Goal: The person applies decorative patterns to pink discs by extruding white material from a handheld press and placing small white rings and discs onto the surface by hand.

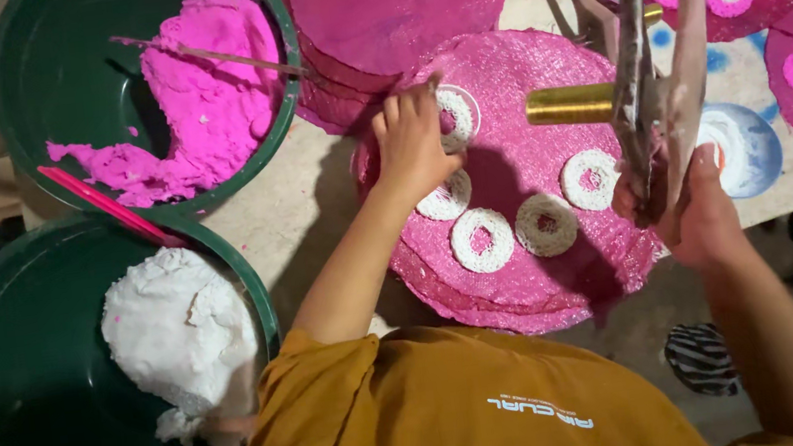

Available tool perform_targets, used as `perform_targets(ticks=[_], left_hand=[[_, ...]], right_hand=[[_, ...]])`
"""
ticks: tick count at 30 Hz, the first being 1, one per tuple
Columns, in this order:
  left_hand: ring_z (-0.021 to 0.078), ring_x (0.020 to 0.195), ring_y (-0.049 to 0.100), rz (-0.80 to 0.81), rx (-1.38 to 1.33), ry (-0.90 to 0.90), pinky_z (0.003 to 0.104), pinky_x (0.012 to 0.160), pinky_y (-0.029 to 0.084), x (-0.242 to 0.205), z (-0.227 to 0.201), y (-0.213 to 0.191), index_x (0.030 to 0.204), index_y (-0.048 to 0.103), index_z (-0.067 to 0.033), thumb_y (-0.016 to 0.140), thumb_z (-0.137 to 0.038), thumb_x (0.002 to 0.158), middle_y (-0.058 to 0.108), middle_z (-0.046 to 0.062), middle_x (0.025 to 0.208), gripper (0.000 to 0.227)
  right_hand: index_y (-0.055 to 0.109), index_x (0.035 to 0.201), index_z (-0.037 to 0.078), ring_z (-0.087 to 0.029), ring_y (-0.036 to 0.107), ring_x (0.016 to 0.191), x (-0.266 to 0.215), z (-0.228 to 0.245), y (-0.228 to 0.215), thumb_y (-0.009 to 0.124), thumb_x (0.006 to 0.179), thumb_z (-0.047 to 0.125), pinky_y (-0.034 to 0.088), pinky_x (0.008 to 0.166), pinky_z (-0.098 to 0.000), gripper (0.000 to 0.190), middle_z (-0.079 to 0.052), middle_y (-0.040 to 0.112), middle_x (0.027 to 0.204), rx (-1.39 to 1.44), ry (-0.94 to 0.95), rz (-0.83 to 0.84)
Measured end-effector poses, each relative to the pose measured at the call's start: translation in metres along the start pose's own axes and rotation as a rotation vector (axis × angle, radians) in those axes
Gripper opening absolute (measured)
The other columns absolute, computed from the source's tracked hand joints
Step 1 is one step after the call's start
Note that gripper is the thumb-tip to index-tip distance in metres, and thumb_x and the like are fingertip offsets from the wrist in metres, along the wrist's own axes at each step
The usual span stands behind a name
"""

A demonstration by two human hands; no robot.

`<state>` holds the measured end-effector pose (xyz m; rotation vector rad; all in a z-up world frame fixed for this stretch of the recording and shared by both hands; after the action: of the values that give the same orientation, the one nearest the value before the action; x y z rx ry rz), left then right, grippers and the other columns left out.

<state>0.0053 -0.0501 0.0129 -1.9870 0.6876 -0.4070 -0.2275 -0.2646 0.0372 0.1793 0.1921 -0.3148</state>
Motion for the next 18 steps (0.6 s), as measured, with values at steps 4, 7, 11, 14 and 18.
perform_targets(ticks=[4,7,11,14,18], left_hand=[[0.0389,0.137,0.036,-0.102,-0.082,0.11,0.059,0.113,0.025,-0.015,-0.03,-0.022,0.151,0.03,-0.0062,0.094,-0.034,0.061,0.043,0.022,0.145,0.114],[0.0385,0.14,0.035,0.048,-0.078,0.189,0.058,0.118,0.023,-0.021,-0.062,0.006,0.152,0.029,-0.0052,0.093,-0.038,0.065,0.044,0.021,0.144,0.113],[0.0393,0.147,0.025,0.227,-0.002,0.288,0.056,0.122,0.018,-0.038,-0.083,0.035,0.141,0.05,-0.0129,0.088,-0.043,0.07,0.036,0.019,0.154,0.086],[0.0395,0.153,0.016,0.304,0.111,0.307,0.057,0.124,0.011,-0.052,-0.079,0.046,0.12,0.069,-0.0213,0.079,-0.043,0.084,0.03,0.011,0.164,0.044],[0.0373,0.156,0.013,0.269,0.179,0.358,0.061,0.125,0.004,-0.072,-0.08,0.035,0.115,0.073,-0.0215,0.072,-0.041,0.094,0.028,0.01,0.168,0.029]], right_hand=[[0.05,0.13,0.011,-0.022,0.046,0.084,-0.024,-0.007,-0.003,0.031,0.103,0.079,0.036,0.075,-0.0397,0.076,-0.005,0.049,0.093,0.169,-0.06,-0.03],[0.047,0.119,0.011,-0.023,0.048,0.086,-0.044,-0.011,-0.012,0.031,0.106,0.078,0.036,0.076,-0.0414,0.07,-0.006,0.049,0.092,0.233,-0.092,-0.065],[0.049,0.12,0.008,-0.023,0.047,0.082,-0.064,-0.011,-0.02,0.03,0.106,0.08,0.037,0.079,-0.0434,0.076,-0.007,0.051,0.093,0.224,-0.124,-0.097],[0.05,0.124,0.007,-0.022,0.047,0.081,-0.076,-0.016,-0.029,0.03,0.105,0.08,0.037,0.079,-0.0426,0.078,-0.008,0.053,0.095,0.231,-0.139,-0.093],[0.054,0.14,0.012,-0.019,0.047,0.081,-0.081,-0.033,-0.042,0.04,0.095,0.08,0.037,0.07,-0.0354,0.083,-0.006,0.058,0.103,0.231,-0.116,-0.151]])
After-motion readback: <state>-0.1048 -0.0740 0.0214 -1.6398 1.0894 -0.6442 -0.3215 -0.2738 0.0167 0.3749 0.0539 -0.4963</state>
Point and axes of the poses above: each hand's wrist, its own x-axis towards the middle knuckle, its own y-axis out of the palm, z = x × y, the point moved 10 cm from there along x, towards the middle knuckle
